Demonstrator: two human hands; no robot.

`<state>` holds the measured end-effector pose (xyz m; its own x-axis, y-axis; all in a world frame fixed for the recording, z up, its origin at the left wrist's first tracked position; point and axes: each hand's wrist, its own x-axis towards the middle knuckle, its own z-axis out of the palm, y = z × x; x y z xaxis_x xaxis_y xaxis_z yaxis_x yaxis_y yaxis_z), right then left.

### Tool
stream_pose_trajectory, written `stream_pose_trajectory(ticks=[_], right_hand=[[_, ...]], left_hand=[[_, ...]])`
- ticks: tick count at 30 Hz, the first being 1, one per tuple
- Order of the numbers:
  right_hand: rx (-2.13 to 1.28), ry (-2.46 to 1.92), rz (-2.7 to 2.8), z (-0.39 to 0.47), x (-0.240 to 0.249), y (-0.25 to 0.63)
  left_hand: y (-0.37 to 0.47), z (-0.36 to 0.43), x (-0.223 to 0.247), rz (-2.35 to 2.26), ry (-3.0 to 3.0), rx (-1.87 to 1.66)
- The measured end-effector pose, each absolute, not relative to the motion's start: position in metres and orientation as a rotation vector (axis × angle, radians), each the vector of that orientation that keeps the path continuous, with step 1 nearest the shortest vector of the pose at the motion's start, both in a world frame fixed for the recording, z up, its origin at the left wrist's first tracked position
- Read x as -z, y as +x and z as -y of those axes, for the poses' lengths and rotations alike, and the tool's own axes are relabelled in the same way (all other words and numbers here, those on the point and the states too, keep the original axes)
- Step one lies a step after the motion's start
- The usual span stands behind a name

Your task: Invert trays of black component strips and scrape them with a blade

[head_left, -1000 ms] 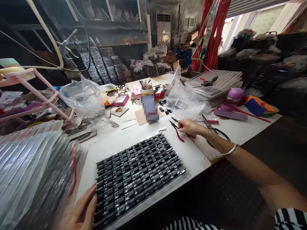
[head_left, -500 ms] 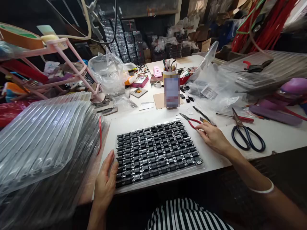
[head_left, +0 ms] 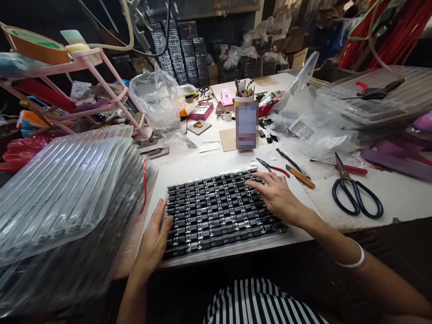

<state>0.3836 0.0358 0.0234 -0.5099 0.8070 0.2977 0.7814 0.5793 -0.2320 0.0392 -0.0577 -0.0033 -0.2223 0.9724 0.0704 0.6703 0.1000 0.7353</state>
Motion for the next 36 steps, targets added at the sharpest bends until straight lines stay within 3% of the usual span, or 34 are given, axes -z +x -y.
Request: stream_pose_trajectory(ticks=[4, 14, 24, 27, 31, 36], right_hand=[[-0.038, -1.31, 2.567, -0.049, -0.031, 0.374], [-0.417, -1.53, 1.835, 0.012, 0.001, 0.41], [-0.588, -1.531, 1.686, 0.012, 0.003, 0.403], [-0.569, -1.54, 1.766, 0.008, 0.005, 0.41], [-0.241, -1.486, 1.989, 0.009, -0.004, 0.399], [-0.101, -1.088, 2.548, 0.026, -0.016, 0.356]], left_hand=[[0.044, 0.058, 0.001, -1.982, 1.633, -0.891], [0.049, 0.087, -0.003, -2.11, 1.384, -1.098], [0.045, 0.08, 0.005, -2.111, 1.444, -1.112], [0.044, 0.082, 0.007, -2.118, 1.424, -1.146], [0.046, 0.082, 0.008, -2.098, 1.465, -1.121], [0.044, 0.081, 0.009, -2.03, 1.765, -0.885]])
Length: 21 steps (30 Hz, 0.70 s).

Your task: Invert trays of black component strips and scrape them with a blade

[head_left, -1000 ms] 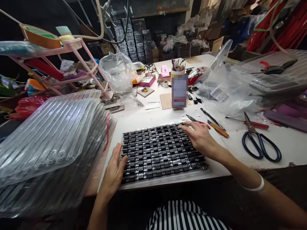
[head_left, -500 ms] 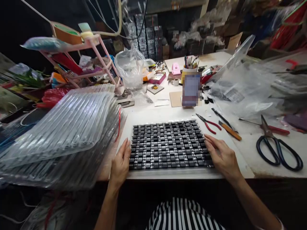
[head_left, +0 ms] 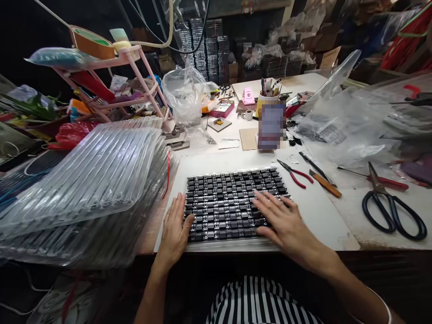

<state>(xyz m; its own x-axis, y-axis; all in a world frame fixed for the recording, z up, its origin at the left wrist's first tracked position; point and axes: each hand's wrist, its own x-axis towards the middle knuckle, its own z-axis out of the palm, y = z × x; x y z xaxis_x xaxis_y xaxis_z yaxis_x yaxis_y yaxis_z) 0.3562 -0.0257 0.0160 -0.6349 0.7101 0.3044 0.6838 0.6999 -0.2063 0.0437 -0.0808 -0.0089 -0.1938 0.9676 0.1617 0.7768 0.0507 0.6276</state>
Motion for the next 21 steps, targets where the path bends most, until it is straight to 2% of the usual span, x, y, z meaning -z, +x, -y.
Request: stream_pose_trajectory(ticks=[11, 21], right_hand=[[0.006, -0.847, 2.78, 0.041, -0.007, 0.336], [-0.324, -0.675, 2.897, 0.004, -0.02, 0.292]], left_hand=[[0.04, 0.085, 0.009, -1.982, 2.136, -0.489], [0.041, 0.084, 0.009, -2.001, 2.174, -0.459]])
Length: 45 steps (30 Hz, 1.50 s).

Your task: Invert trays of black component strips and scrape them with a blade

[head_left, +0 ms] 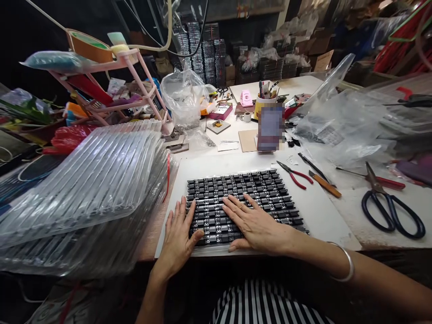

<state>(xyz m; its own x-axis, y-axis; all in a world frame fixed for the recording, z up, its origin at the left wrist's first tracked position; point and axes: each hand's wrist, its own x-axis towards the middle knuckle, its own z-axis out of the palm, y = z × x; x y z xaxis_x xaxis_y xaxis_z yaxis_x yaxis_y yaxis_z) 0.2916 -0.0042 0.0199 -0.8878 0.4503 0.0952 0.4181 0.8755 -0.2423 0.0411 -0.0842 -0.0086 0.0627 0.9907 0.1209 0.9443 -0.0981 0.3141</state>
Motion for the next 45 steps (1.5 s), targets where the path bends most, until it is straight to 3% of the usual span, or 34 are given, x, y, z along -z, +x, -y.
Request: stream_pose_trajectory(ticks=[11, 19, 23, 36, 45], right_hand=[[-0.371, -0.955, 2.858, -0.052, -0.03, 0.327], [0.035, -1.589, 2.21, -0.087, -0.018, 0.436], [0.044, -1.742, 2.18, -0.078, 0.0, 0.481], [0.15, -1.934, 2.224, -0.079, -0.005, 0.488], [-0.285, -2.042, 2.014, -0.088, 0.011, 0.516]], left_hand=[[0.04, 0.086, 0.0, -1.913, 2.006, -0.585], [0.032, 0.071, 0.0, -1.954, 1.993, -0.579], [0.031, 0.059, 0.013, -1.994, 2.057, -0.536], [0.032, 0.05, 0.01, -2.078, 1.742, -0.852], [0.04, 0.075, 0.002, -2.086, 1.747, -0.716]])
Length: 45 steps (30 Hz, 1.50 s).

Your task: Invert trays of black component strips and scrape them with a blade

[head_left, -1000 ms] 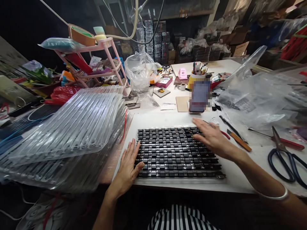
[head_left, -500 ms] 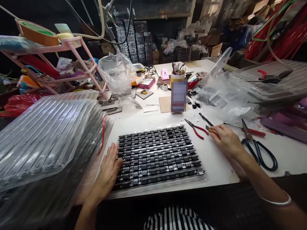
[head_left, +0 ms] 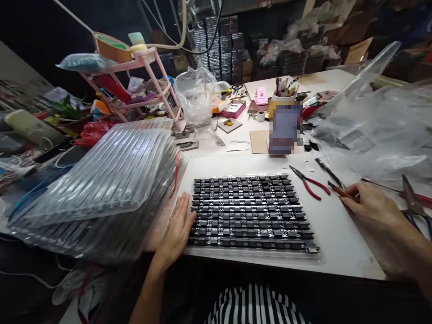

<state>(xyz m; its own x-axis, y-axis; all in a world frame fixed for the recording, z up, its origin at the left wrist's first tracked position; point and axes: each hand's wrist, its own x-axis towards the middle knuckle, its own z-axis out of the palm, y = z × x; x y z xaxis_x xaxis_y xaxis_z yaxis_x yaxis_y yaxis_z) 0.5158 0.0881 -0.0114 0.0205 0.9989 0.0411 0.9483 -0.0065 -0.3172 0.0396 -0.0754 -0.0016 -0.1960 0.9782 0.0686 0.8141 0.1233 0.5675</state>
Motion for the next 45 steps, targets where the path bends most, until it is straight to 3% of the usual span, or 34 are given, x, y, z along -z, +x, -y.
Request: stream_pose_trajectory(ticks=[5, 9, 13, 17, 24, 35, 39, 45], right_hand=[[-0.33, -2.041, 1.68, -0.082, -0.016, 0.504], [-0.383, -1.659, 1.49, -0.069, -0.06, 0.464], [-0.681, -1.283, 1.354, -0.079, -0.09, 0.421], [-0.984, -1.052, 1.317, -0.103, -0.085, 0.398], [-1.229, -0.964, 1.054, -0.118, -0.049, 0.405], [-1.144, -0.98, 1.017, -0.115, -0.052, 0.407], [-1.269, -0.982, 1.031, -0.107, -0.053, 0.402], [-1.46, -1.035, 1.271, -0.102, -0.035, 0.383]], left_hand=[[0.049, 0.095, 0.0, -2.067, 1.962, -0.441], [0.057, 0.098, -0.007, -2.109, 2.036, -0.353], [0.067, 0.103, -0.019, -2.062, 2.196, -0.214], [0.071, 0.109, -0.021, -1.991, 2.273, -0.144], [0.057, 0.107, -0.014, -2.144, 2.141, -0.281], [0.038, 0.087, 0.003, -2.102, 2.122, -0.452], [0.037, 0.078, -0.001, -2.09, 2.02, -0.482], [0.044, 0.065, -0.003, -2.05, 1.596, -0.92]])
